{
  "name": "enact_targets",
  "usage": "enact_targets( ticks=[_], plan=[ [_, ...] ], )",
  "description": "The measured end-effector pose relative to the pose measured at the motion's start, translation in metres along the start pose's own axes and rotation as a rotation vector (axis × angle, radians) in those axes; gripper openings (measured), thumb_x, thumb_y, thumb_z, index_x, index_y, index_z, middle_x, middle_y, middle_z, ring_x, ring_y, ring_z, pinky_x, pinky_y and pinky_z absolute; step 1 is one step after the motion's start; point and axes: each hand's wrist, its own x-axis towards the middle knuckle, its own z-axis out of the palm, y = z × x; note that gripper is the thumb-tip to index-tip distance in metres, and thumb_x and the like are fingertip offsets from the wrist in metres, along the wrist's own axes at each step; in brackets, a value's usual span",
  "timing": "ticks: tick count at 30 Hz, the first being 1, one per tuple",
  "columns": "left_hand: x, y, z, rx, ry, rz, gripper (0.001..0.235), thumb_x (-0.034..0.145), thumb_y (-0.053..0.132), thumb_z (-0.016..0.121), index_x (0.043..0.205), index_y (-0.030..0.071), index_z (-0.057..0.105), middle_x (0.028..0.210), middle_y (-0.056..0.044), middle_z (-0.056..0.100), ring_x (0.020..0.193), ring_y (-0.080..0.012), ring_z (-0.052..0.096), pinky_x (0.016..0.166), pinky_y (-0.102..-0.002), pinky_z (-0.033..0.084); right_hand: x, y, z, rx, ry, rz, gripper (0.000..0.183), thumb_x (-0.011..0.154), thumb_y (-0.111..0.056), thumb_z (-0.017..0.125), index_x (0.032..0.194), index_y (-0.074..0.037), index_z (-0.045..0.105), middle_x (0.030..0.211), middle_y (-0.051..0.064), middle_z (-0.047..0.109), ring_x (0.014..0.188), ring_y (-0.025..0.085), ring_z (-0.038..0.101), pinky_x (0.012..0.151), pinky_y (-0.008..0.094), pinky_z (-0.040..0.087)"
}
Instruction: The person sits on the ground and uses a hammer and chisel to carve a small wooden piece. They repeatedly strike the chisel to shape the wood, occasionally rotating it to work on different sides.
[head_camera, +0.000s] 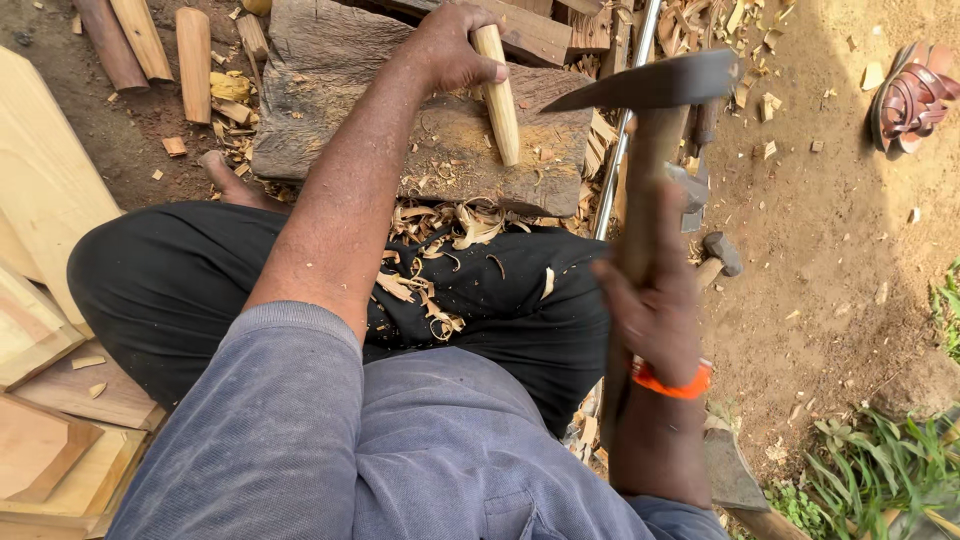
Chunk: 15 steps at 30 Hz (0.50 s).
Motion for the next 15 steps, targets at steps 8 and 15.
enact_targets(
  ticks=[8,15],
  plan=[
    [-0.01,-0.011,-0.007,-0.431,0.085,0.059,0.058,0.081,0.018,0.085,0.132,0.006,0.062,0.121,-0.015,0.071,0.111,-0.022,0.075,0.098,-0.039,0.062,0.008,0.024,0.043,0.105,-0.194,0.293,0.095,0.086,0.008,0.07,0.167,-0.013,0.024,0.161,0.012,0.048,0.139,0.019,0.055,0.108,0.03,0.048],
    [-0.064,-0.059,-0.137,-0.969,0.324,0.097,0.043,0.089,0.036,0.079,0.111,0.0,0.069,0.11,-0.019,0.069,0.106,-0.0304,0.073,0.109,-0.056,0.057,0.047,-0.035,0.067,0.372,-0.248,0.073,0.087,0.091,0.013,0.062,0.165,-0.008,0.023,0.167,0.015,0.036,0.136,0.017,0.054,0.106,0.03,0.052]
  ],
)
